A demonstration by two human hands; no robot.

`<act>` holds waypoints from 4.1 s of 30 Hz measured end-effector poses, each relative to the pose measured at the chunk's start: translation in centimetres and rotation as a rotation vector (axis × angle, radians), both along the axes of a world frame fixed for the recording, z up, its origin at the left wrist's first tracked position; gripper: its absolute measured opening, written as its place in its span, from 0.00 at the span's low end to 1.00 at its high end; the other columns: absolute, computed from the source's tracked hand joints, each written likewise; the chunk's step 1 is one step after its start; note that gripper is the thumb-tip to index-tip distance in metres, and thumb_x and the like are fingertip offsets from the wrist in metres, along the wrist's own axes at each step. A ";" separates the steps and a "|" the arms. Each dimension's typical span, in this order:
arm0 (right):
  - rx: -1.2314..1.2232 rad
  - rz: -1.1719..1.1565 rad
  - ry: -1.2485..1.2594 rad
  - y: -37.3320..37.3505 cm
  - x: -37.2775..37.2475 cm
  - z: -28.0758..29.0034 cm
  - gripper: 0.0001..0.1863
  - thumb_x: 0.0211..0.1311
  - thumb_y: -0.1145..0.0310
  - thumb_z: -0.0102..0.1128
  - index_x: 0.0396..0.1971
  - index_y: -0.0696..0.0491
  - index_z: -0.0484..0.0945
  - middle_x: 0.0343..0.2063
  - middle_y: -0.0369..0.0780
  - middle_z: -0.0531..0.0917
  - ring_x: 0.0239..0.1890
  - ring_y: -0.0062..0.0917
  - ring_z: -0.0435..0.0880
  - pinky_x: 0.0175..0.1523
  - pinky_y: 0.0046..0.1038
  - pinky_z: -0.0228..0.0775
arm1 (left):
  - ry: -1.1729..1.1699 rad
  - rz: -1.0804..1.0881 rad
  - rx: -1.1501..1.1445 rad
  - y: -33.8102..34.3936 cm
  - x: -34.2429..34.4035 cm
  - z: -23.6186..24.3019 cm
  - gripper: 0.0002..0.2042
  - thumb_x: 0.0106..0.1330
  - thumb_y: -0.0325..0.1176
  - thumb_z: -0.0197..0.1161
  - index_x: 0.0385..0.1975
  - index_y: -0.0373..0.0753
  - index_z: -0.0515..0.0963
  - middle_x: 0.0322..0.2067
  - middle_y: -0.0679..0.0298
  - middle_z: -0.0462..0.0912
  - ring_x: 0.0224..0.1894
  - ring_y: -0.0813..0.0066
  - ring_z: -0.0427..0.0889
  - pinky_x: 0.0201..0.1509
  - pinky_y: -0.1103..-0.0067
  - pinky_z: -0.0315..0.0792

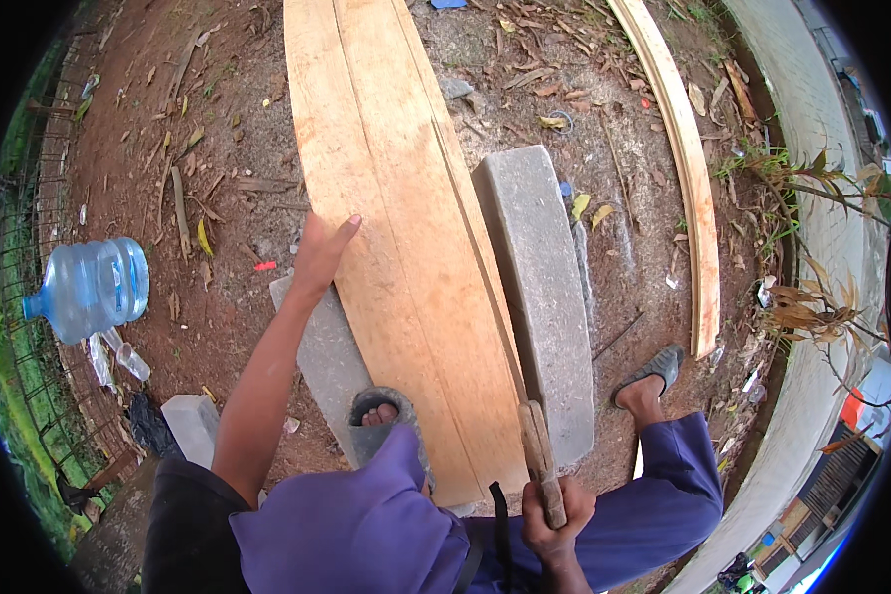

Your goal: The person uses a hand saw to cut a long wooden plank placed on two concrete blocks. The person holds the plank with one hand and saws along a marked line with the other hand, producing sawdust as the cut progresses.

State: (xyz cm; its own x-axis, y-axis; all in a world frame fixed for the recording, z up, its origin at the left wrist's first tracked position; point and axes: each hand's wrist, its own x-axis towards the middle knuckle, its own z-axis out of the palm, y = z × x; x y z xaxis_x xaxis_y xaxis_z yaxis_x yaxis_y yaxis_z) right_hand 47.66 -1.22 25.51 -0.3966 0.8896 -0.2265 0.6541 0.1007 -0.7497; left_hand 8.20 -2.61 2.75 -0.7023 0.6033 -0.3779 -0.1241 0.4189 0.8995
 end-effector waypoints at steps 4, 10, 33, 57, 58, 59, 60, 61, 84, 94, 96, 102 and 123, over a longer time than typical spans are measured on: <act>-0.004 0.001 -0.034 0.2 1.3 -0.2 0.08 0.46 0.77 0.71 0.21 0.56 0.77 0.12 0.39 0.75 0.12 0.27 0.76 0.21 0.28 0.66 | -0.067 0.038 -0.002 0.3 0.2 0.8 0.29 0.68 0.42 0.67 0.61 0.30 0.65 0.56 0.55 0.76 0.58 0.69 0.75 0.64 0.72 0.67; -0.033 -0.055 0.013 1.7 -1.1 0.0 0.15 0.50 0.75 0.67 0.15 0.55 0.68 0.10 0.38 0.67 0.10 0.27 0.67 0.21 0.31 0.57 | -0.083 0.020 -0.011 0.2 0.2 0.6 0.28 0.68 0.40 0.67 0.61 0.31 0.66 0.56 0.56 0.76 0.58 0.69 0.75 0.64 0.73 0.67; 0.010 -0.051 0.009 1.1 1.0 -0.6 0.13 0.48 0.76 0.68 0.15 0.55 0.70 0.10 0.37 0.67 0.10 0.24 0.67 0.20 0.29 0.59 | -0.058 0.030 0.008 0.5 0.4 1.0 0.27 0.69 0.38 0.67 0.61 0.31 0.66 0.57 0.56 0.77 0.58 0.69 0.75 0.64 0.73 0.68; -0.012 -0.050 -0.103 1.5 0.3 2.6 0.15 0.48 0.74 0.68 0.14 0.55 0.67 0.09 0.37 0.68 0.10 0.23 0.67 0.20 0.27 0.57 | 0.025 0.007 -0.066 -0.1 0.5 0.9 0.24 0.71 0.43 0.64 0.57 0.31 0.70 0.52 0.57 0.79 0.54 0.71 0.77 0.60 0.73 0.69; -0.039 -0.044 -0.088 1.7 0.0 3.0 0.15 0.48 0.75 0.68 0.15 0.55 0.67 0.09 0.37 0.68 0.10 0.22 0.67 0.20 0.27 0.57 | 0.058 0.016 -0.061 -0.2 0.5 0.7 0.23 0.72 0.43 0.63 0.56 0.31 0.71 0.51 0.57 0.79 0.53 0.71 0.77 0.60 0.73 0.69; -0.063 -0.039 -0.071 2.2 -0.5 3.3 0.15 0.49 0.75 0.68 0.15 0.55 0.67 0.09 0.37 0.68 0.11 0.22 0.67 0.20 0.27 0.56 | 0.092 0.025 -0.052 -0.2 0.5 0.4 0.22 0.73 0.44 0.61 0.55 0.31 0.71 0.51 0.56 0.79 0.52 0.70 0.77 0.60 0.72 0.69; -0.090 -0.031 -0.051 2.9 -1.0 3.2 0.15 0.50 0.76 0.68 0.15 0.55 0.68 0.09 0.37 0.68 0.11 0.22 0.67 0.20 0.27 0.56 | 0.130 0.035 -0.047 -0.2 0.4 0.3 0.21 0.74 0.45 0.60 0.53 0.31 0.72 0.50 0.56 0.80 0.52 0.70 0.77 0.59 0.72 0.68; -0.119 -0.003 -0.037 3.9 -2.1 2.8 0.13 0.52 0.77 0.68 0.18 0.56 0.70 0.11 0.38 0.71 0.12 0.20 0.72 0.20 0.27 0.60 | 0.117 0.051 -0.122 -0.1 0.2 0.2 0.21 0.75 0.46 0.57 0.52 0.31 0.72 0.48 0.56 0.80 0.50 0.70 0.77 0.58 0.72 0.68; -0.118 -0.046 0.233 14.3 -18.6 -12.7 0.13 0.60 0.71 0.64 0.22 0.59 0.70 0.12 0.44 0.73 0.15 0.18 0.67 0.21 0.32 0.62 | 0.208 0.065 -0.257 0.6 0.2 -1.2 0.21 0.79 0.48 0.51 0.39 0.30 0.73 0.35 0.58 0.78 0.39 0.71 0.74 0.48 0.71 0.68; -0.146 0.122 -0.002 6.5 -4.6 -1.6 0.07 0.55 0.81 0.66 0.24 0.60 0.74 0.13 0.39 0.77 0.16 0.17 0.79 0.20 0.25 0.68 | 0.204 0.094 -0.362 -0.5 0.0 -0.9 0.22 0.79 0.50 0.49 0.38 0.32 0.72 0.36 0.54 0.76 0.40 0.67 0.73 0.50 0.70 0.68; -0.110 0.119 0.009 7.4 -6.8 -3.0 0.07 0.56 0.81 0.65 0.24 0.59 0.74 0.13 0.38 0.76 0.16 0.16 0.78 0.20 0.24 0.67 | 0.227 0.092 -0.368 -0.6 -0.2 -1.3 0.23 0.79 0.50 0.49 0.38 0.32 0.72 0.35 0.54 0.76 0.40 0.66 0.73 0.50 0.70 0.67; -0.165 -0.091 0.211 15.1 -19.8 -14.0 0.14 0.60 0.72 0.63 0.21 0.59 0.69 0.13 0.46 0.72 0.17 0.20 0.66 0.23 0.33 0.63 | 0.259 0.035 -0.327 0.9 0.3 -1.0 0.23 0.79 0.50 0.49 0.35 0.31 0.71 0.35 0.52 0.77 0.39 0.66 0.73 0.49 0.68 0.67; -0.073 0.112 0.027 8.9 -8.9 -4.1 0.07 0.57 0.77 0.67 0.25 0.57 0.75 0.13 0.41 0.75 0.16 0.18 0.78 0.21 0.27 0.66 | 0.068 0.173 -0.257 0.1 0.4 -0.5 0.22 0.79 0.50 0.49 0.37 0.34 0.71 0.35 0.57 0.76 0.39 0.71 0.71 0.49 0.72 0.67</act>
